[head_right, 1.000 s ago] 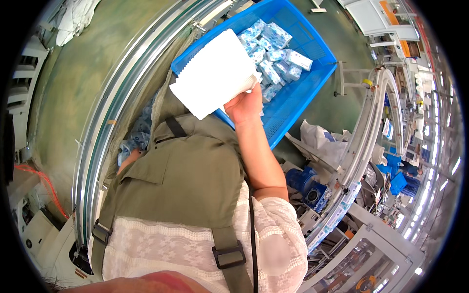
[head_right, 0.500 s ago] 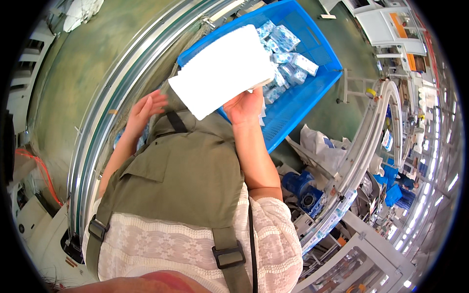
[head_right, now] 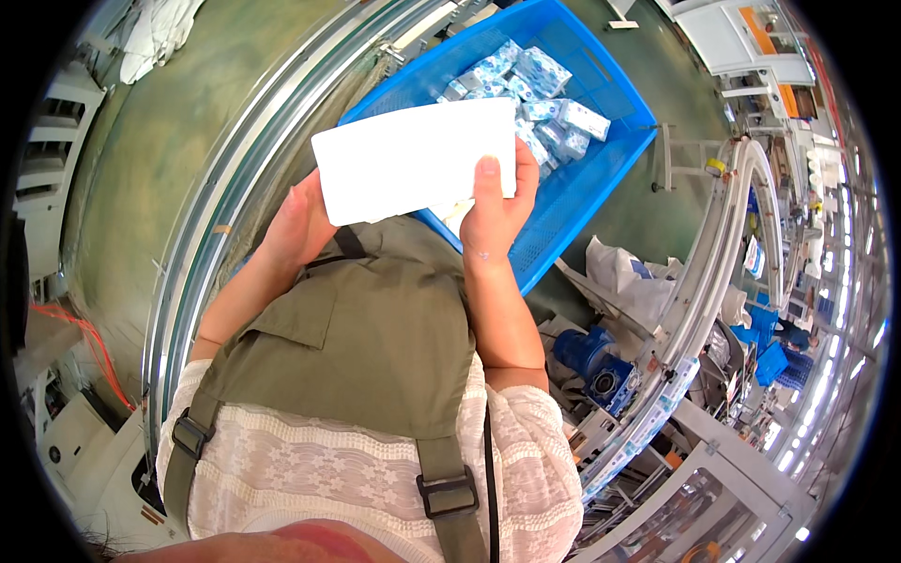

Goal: The person unpacks small, individually wrapped tissue packs from a blue plastic basket. They remove the plastic wrappers and place the unwrapped white tissue stacks into a larger pile on a nearby orange surface.

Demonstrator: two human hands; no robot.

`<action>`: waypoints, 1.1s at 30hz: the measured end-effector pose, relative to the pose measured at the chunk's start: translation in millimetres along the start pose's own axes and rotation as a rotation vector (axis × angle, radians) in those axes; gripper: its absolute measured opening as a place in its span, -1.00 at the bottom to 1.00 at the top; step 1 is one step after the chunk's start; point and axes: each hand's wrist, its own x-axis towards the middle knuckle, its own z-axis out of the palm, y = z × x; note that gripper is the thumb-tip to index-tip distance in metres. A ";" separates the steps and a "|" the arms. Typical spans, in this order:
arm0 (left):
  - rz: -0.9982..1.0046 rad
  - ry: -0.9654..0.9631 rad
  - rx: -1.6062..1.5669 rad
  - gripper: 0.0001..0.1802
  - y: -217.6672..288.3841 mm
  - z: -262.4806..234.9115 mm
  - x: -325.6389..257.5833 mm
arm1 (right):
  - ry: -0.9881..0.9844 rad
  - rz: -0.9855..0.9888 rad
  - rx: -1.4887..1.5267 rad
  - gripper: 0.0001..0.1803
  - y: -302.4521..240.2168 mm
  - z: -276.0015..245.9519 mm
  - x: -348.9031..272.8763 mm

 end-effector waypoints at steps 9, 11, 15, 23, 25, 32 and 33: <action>-0.163 0.168 0.038 -0.23 5.7 1.1 4.0 | -0.055 0.000 -0.050 -0.40 -7.4 -2.3 -3.9; -0.166 0.174 0.059 -0.29 10.7 3.1 6.0 | -0.063 0.060 -0.014 -0.38 -9.0 -2.6 -5.5; -0.133 0.198 0.143 -0.35 15.2 3.9 10.0 | -0.097 0.146 0.034 -0.36 -7.1 -7.7 -3.1; -0.176 0.300 0.099 -0.39 29.9 -6.0 20.1 | -0.188 0.391 0.239 -0.33 -13.0 -16.9 9.0; -0.196 0.305 0.111 -0.36 29.4 -15.1 21.4 | -0.186 0.414 0.220 -0.33 -14.4 -19.4 9.5; 0.120 0.370 0.313 -0.39 36.0 1.5 23.8 | -0.068 0.467 0.124 -0.34 -5.3 -25.1 7.3; 0.258 0.388 0.416 -0.39 38.8 12.9 24.9 | -0.046 0.484 0.124 -0.34 -1.1 -25.1 5.6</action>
